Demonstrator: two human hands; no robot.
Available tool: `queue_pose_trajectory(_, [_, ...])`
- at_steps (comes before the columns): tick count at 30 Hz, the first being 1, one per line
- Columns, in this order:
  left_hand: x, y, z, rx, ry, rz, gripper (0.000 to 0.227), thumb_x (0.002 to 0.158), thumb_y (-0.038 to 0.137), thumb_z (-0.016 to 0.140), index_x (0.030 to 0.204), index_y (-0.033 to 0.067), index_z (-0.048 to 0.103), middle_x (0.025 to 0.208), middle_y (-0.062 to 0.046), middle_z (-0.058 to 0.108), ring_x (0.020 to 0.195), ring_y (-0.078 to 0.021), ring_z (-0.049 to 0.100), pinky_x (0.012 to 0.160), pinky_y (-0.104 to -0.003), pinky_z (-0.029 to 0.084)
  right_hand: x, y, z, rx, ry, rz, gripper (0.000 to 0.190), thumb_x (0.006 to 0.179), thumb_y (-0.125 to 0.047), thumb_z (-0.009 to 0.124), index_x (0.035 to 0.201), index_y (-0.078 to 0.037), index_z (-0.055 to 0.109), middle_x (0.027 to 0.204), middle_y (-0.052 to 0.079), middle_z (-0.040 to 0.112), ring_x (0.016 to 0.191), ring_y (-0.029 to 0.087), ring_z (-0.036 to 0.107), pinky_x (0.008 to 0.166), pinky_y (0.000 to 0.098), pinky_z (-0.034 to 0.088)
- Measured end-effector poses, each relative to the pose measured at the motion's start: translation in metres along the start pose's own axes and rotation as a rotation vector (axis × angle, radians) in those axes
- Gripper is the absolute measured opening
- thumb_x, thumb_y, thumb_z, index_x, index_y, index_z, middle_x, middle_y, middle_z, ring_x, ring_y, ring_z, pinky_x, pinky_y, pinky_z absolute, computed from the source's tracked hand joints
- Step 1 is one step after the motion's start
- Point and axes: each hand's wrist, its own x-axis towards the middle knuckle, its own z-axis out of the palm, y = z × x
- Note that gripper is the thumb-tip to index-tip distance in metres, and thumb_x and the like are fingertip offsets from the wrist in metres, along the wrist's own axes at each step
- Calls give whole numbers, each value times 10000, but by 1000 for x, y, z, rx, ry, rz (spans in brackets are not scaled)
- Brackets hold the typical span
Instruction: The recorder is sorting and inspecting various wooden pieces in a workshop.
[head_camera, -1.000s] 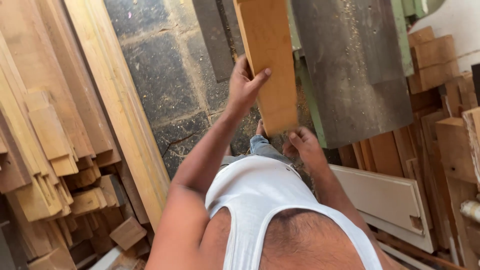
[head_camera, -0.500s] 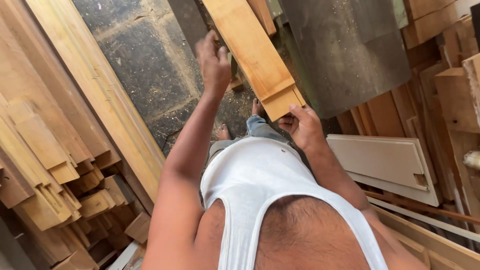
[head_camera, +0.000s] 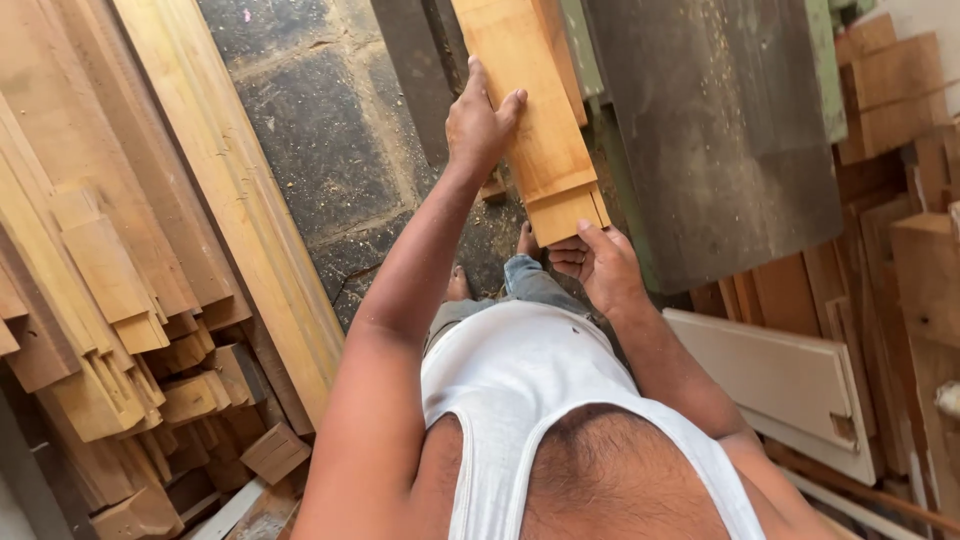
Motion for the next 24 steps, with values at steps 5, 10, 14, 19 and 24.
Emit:
queue_pose_trajectory(5, [29, -1, -2, 46, -19, -35, 924, 917, 429, 732, 1579, 7, 244, 1168, -215, 725, 1050, -295, 743, 951, -448, 568, 22, -13, 12, -7, 9, 12, 358, 1053, -281, 539, 1162, 48, 627, 944, 168, 746, 819, 214, 754, 733, 359, 649])
queue_pose_trajectory(10, [52, 3, -7, 38, 8, -6, 912, 908, 431, 737, 1570, 6, 275, 1177, -204, 733, 1071, -288, 737, 985, -442, 552, 37, -29, 27, -28, -6, 1, 371, 1058, -285, 535, 1146, 63, 629, 937, 172, 744, 823, 215, 758, 746, 358, 654])
queue_pose_trajectory(14, [69, -2, -5, 37, 22, 0, 924, 893, 436, 745, 1561, -1, 280, 1180, -200, 732, 1068, -268, 739, 996, -441, 542, 48, -35, 35, -40, -3, -15, 359, 1061, -280, 536, 1149, 57, 624, 926, 169, 739, 821, 219, 754, 748, 363, 653])
queue_pose_trajectory(19, [81, -6, 1, 2, 41, 8, 937, 891, 441, 746, 1565, -7, 274, 1191, -195, 731, 1034, -241, 755, 976, -428, 563, 53, -40, 41, -47, 5, -32, 359, 1059, -275, 538, 1173, 61, 593, 924, 163, 733, 823, 222, 747, 746, 362, 652])
queue_pose_trajectory(24, [35, 6, -14, -5, -19, -73, 943, 900, 460, 704, 1594, 21, 240, 1152, -162, 752, 959, -201, 778, 933, -406, 591, 20, -26, 34, -55, 54, -31, 366, 1039, -270, 554, 1214, 51, 545, 954, 148, 736, 853, 231, 734, 783, 388, 644])
